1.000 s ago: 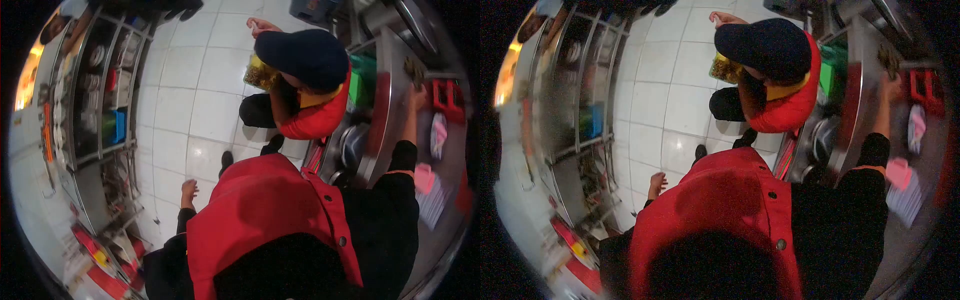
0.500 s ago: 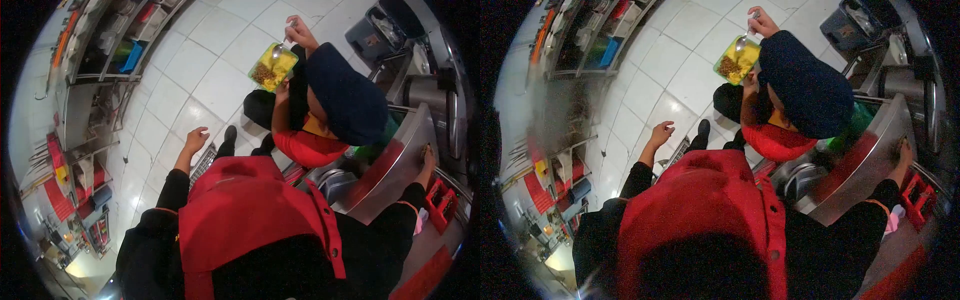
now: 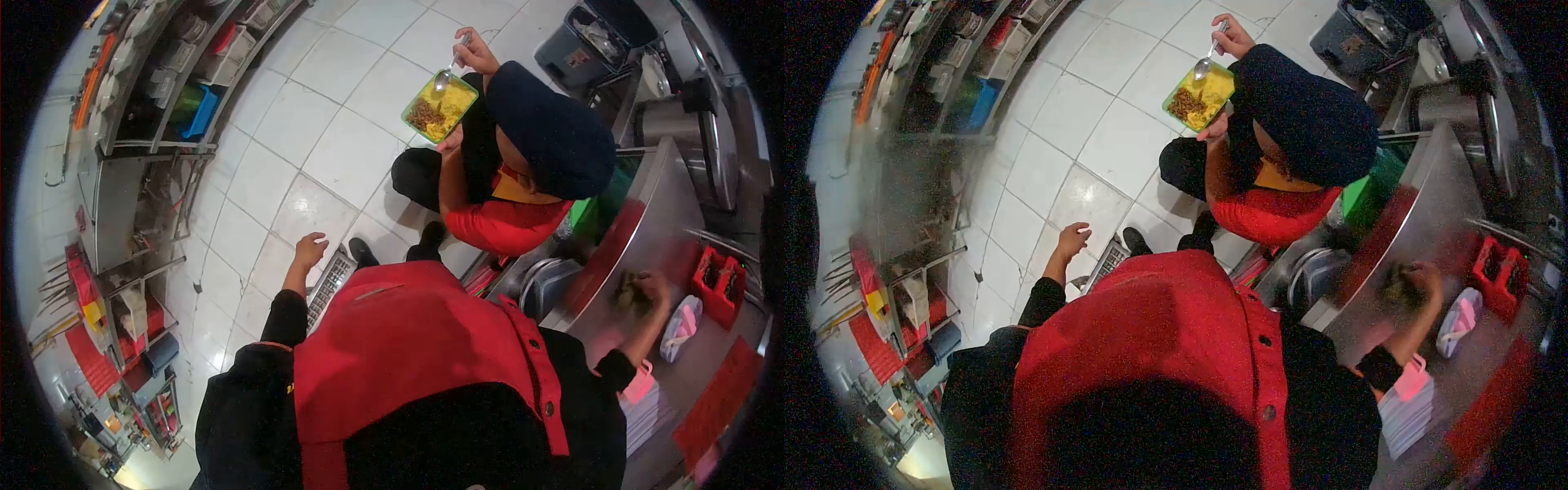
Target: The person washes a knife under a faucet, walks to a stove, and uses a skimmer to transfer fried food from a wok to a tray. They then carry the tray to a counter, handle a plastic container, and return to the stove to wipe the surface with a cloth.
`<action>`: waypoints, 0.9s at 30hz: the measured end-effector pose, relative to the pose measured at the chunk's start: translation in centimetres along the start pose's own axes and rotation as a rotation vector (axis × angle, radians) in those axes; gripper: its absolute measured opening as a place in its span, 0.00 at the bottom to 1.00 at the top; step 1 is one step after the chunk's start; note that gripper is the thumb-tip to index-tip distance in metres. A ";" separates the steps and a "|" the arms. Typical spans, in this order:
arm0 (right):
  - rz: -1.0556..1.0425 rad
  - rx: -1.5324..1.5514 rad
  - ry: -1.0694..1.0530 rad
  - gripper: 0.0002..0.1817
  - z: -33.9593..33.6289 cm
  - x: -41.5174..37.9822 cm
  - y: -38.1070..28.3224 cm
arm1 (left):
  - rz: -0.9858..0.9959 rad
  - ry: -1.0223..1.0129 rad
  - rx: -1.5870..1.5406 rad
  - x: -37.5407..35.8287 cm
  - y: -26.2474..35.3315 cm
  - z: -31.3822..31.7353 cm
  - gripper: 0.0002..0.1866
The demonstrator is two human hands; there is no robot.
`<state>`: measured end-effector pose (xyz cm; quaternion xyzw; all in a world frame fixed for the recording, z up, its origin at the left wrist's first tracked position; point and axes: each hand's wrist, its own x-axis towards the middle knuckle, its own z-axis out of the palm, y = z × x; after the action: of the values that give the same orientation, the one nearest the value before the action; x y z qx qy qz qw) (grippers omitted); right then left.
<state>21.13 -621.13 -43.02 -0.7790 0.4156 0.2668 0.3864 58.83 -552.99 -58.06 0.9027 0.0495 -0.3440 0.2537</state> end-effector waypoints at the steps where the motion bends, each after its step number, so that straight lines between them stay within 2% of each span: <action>1: 0.184 0.151 -0.097 0.12 2.4 -1.6 -3.8 | 0.015 -0.014 -0.026 0.3 -0.1 -0.1 0.16; 3: 0.166 0.020 -0.026 0.09 7.3 -5.3 -12.5 | 0.054 -0.031 -0.073 0.9 -0.9 -0.1 0.17; 4: -0.089 0.337 -0.059 0.11 10.6 0.3 -2.4 | 0.081 -0.040 -0.113 1.2 -1.5 -0.4 0.17; 5: -0.093 0.322 -0.045 0.11 13.7 -3.8 -9.6 | 0.089 -0.042 -0.131 1.7 -2.5 -0.7 0.17; 6: -0.182 -0.296 -0.131 0.12 15.0 -4.7 -19.3 | 0.164 -0.031 -0.063 2.4 -3.8 -1.0 0.18; 7: -0.186 -0.277 -0.216 0.13 18.3 -1.8 -18.7 | 0.236 -0.014 0.002 2.8 -4.9 -1.4 0.19; 10: -0.646 -0.387 -0.161 0.14 27.3 -1.5 -31.5 | 0.297 -0.070 0.067 0.2 -3.7 -5.5 0.21; 11: -0.639 -0.312 -0.279 0.14 30.0 -2.2 -36.6 | 0.355 -0.089 -0.002 -0.5 -4.1 -6.7 0.23; 12: -0.772 -0.340 -0.260 0.15 32.6 -3.6 -41.8 | 0.401 -0.099 -0.066 -1.3 -4.5 -8.1 0.26; 14: -1.178 -0.342 -0.206 0.16 39.4 -2.1 -48.3 | 0.582 0.008 -0.025 -3.0 -5.4 -11.4 0.33; 15: -1.164 -0.330 -0.300 0.17 41.5 -4.3 -53.0 | 0.645 0.066 -0.098 -3.9 -6.1 -13.3 0.35; 17: -1.266 -0.244 -0.376 0.15 45.9 -7.3 -60.2 | 0.604 0.204 -0.192 -6.5 -7.7 -18.1 0.32; 19: -0.993 -0.058 -0.645 0.13 49.4 -11.1 -66.6 | 0.620 0.268 -0.416 -7.6 -10.4 -22.6 0.27; 20: -0.987 -0.050 -0.715 0.13 51.3 -12.1 -69.3 | 0.562 0.416 -0.409 -8.2 -12.3 -24.4 0.16; 21: -0.912 0.012 -0.798 0.14 53.4 -12.9 -71.7 | 0.518 0.461 -0.439 -8.5 -14.6 -26.2 0.16; 23: -0.998 0.051 -0.863 0.15 57.8 -13.4 -76.2 | 0.391 0.580 -0.692 -9.1 -19.1 -29.5 0.09; 24: -0.958 -0.005 -0.913 0.16 59.4 -13.4 -78.7 | 0.375 0.708 -0.757 -9.7 -20.3 -31.3 0.06; 25: -0.960 -0.043 -0.957 0.16 61.6 -13.4 -80.9 | 0.334 0.744 -0.776 -9.7 -22.6 -32.4 0.06; 27: -1.104 -0.005 -0.885 0.16 65.1 -12.6 -83.6 | 0.228 0.909 -0.936 -9.9 -26.0 -33.2 0.05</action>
<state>79.89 -532.22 -38.34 -0.6952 -0.2369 0.3245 0.5961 64.20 -513.32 -41.58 0.7519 0.2000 0.1581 0.6080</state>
